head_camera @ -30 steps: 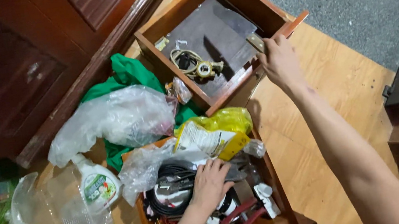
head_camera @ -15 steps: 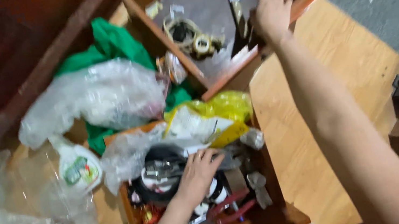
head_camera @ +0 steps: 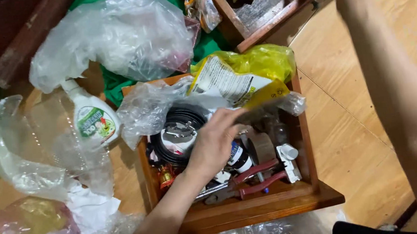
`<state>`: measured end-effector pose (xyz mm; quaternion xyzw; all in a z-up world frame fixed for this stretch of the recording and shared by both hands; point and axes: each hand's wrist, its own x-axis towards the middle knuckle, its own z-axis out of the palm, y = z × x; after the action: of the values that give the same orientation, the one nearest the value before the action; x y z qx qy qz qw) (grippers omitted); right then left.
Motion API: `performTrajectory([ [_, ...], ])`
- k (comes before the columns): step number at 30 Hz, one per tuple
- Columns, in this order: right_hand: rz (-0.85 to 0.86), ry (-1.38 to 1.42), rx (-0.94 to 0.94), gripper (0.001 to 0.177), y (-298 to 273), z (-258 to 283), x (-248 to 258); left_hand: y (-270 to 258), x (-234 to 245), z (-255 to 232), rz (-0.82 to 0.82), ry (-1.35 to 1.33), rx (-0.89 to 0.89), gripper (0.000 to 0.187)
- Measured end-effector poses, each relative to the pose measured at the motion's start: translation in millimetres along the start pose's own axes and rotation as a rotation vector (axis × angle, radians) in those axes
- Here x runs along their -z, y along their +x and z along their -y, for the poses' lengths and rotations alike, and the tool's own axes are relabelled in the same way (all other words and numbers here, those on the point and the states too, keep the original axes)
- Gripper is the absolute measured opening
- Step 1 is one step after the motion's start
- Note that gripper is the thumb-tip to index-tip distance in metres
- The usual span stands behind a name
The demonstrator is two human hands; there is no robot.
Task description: The person removes items from a wooden drawer, including books, plastic bags, a matchbox, a spoon, and a face mask pack. They place these items on the floor and the cabinet top, then open a second drawer and remove more items, continuing to sort the contents.
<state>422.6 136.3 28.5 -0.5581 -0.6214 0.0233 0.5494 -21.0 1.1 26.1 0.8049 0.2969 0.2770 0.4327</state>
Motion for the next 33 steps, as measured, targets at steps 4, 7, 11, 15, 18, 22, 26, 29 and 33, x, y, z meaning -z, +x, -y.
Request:
performTrajectory([
  [4, 0.080, 0.164, -0.225, 0.029, -54, 158, -15, 9, -1, -2, -0.427, -0.754, 0.499, 0.045],
  [7, 0.286, 0.361, -0.401, 0.061, -94, 231, -40, 62, 10, -51, -0.703, -1.120, 0.537, 0.049],
  [11, 0.536, 0.086, -0.357, 0.098, -81, 264, -24, 124, 6, -93, -0.804, -1.264, 0.428, 0.040],
  [15, 0.492, -0.028, -0.410, 0.100, -36, 266, -7, 163, 37, -146, -0.456, -0.932, 0.349, 0.073],
  [18, 0.407, -0.064, -0.426, 0.087, 2, 235, 4, 197, 24, -117, -0.196, -0.591, 0.229, 0.085],
  [22, 0.334, -0.228, -0.496, 0.070, 55, 149, -12, 217, -55, 39, 0.218, 0.523, 0.155, 0.077],
  [26, 0.413, -0.257, -0.821, 0.067, 68, -12, -70, 215, -55, 32, 0.260, 0.623, 0.190, 0.093],
  [29, 0.393, -0.132, -0.884, 0.044, 68, -67, -105, 214, -47, 15, 0.284, 0.634, 0.192, 0.097],
  [33, 0.493, -0.219, -0.738, 0.034, 67, -128, -137, 212, -43, 4, 0.263, 0.660, 0.196, 0.095],
])
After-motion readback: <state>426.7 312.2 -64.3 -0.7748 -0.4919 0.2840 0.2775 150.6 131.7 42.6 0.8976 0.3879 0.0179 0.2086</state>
